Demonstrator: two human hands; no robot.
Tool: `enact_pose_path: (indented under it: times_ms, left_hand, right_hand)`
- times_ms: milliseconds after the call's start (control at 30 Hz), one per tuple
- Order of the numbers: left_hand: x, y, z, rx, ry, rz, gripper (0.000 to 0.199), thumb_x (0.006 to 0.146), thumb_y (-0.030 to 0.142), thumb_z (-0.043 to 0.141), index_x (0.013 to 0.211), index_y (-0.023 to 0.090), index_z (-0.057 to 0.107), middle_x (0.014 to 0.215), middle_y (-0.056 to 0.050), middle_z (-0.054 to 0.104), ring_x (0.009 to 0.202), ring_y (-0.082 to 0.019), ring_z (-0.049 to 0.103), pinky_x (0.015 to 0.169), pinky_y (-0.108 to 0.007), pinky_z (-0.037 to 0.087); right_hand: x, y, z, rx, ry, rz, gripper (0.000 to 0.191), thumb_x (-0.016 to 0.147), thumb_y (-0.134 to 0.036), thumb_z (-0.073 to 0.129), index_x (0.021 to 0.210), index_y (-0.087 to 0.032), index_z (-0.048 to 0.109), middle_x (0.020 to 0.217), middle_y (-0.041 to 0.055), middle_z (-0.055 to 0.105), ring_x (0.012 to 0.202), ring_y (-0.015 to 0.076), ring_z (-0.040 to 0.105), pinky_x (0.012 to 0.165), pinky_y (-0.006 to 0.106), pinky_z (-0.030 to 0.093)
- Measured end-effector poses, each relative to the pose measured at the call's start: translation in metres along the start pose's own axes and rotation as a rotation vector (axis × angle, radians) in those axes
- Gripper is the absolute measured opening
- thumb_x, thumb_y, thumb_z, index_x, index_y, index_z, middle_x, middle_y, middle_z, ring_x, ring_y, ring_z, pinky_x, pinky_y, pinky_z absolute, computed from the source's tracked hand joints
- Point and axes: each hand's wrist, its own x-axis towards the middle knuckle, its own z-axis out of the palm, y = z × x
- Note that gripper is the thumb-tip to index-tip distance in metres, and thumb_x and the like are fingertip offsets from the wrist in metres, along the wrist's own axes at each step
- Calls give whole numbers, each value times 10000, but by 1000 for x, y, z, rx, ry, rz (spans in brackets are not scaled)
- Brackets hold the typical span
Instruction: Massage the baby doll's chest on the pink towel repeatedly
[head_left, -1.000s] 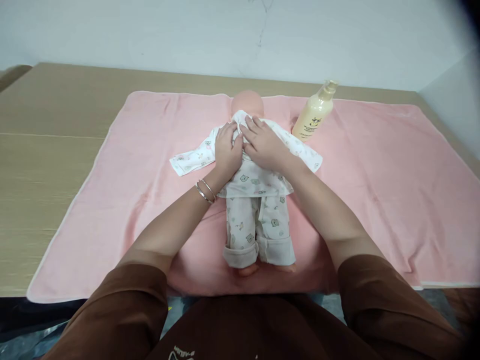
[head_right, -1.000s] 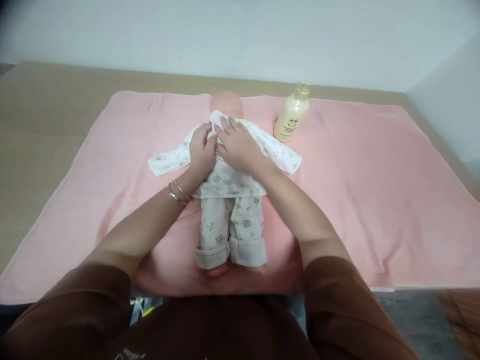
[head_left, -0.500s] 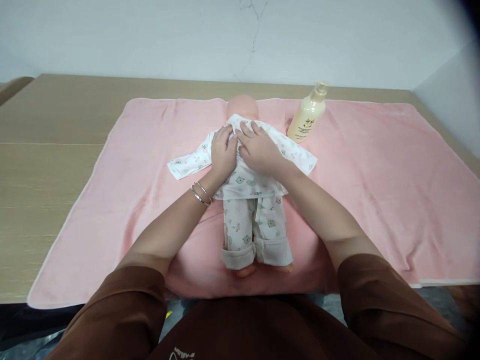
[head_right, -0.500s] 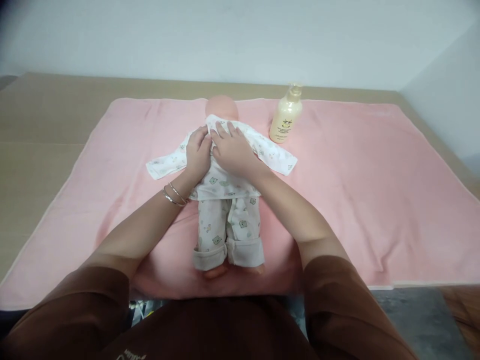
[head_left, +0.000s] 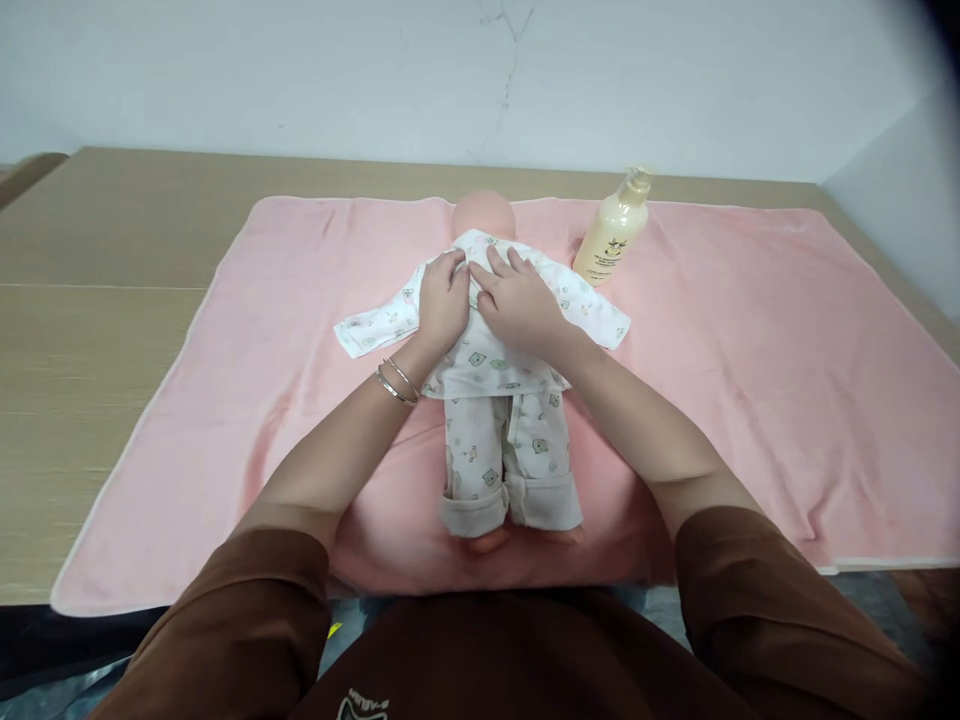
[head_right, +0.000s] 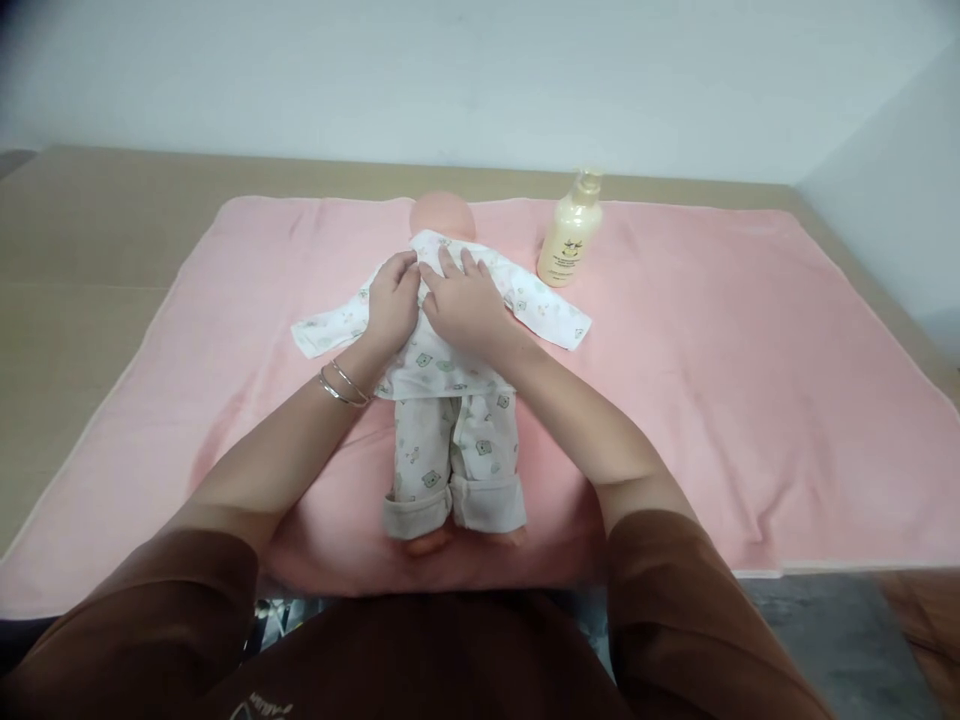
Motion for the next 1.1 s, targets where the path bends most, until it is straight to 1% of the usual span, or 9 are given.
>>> enact_pose_path:
  times_ms: [167,267,433,533,633,767,867,967,1100]
  left_hand:
    - [-11,8,5,112,-29,78,468,936,544,634,1266,217,685,1452,-166,671,1462,-387,524,1316,-602,292]
    - [-15,12,7,138,-32,83,520,875,480,696,1316,205,671,1549,-172,599,1543,-424,424,1341,-622,231]
    - [11,2,-2,176,-145,15,482,893,391,589,1302,155,687,1476,-194,652,1460,-394,533,1311,-603,323]
    - [24,-8,-6,160,-192,33,445,922,390,533,1271,167,695,1429,-188,683,1394,-366,597,1272,-574,394]
    - [15,-5,-3,153,-152,72,436,945,450,549,1263,187,687,1426,-182,687,1428,-383,567,1297,-597,342]
    - [-11,23,4,280,-177,179,533,991,438,488,1384,97,605,1567,-258,552,1542,-443,425,1320,-658,248]
    - [-16,39,0,396,-263,163,543,1009,362,444,1469,93,548,1634,-235,483,1587,-412,369,1340,-616,240]
    - [-9,39,-6,445,-324,114,557,1011,326,426,1541,175,504,1668,-152,468,1599,-363,360,1346,-584,246]
    - [-5,30,-7,454,-289,116,544,1020,354,434,1543,231,516,1669,-115,479,1593,-344,374,1344,-586,243]
  right_hand:
    - [17,28,0,95,14,90,638,1004,-214,340,1631,-120,407,1740,137,318,1632,381,256,1326,637,228]
    - [23,40,1,107,11,194,640,1046,-273,307,1650,-65,341,1743,193,280,1644,369,225,1343,601,193]
    - [2,8,0,-37,49,178,631,1047,-270,344,1591,47,392,1662,290,394,1584,432,343,1305,622,270]
    - [-13,-15,-4,-91,25,68,604,999,-154,375,1571,33,435,1650,274,425,1575,422,365,1305,581,299]
    - [-9,-11,-8,-39,1,38,572,1003,-133,335,1536,9,485,1640,239,460,1565,379,401,1305,542,327]
    - [12,21,-7,81,27,120,538,1043,-235,322,1519,-79,520,1668,178,443,1571,354,393,1295,586,332]
    - [18,34,-4,124,20,138,557,1075,-338,312,1561,-124,479,1704,150,391,1598,366,338,1306,643,263]
    - [17,33,-1,115,7,122,659,1098,-496,287,1607,-96,410,1729,182,326,1623,400,266,1311,672,202]
    - [16,29,1,102,57,94,689,1102,-581,221,1516,-123,529,1675,188,428,1568,397,375,1276,662,285]
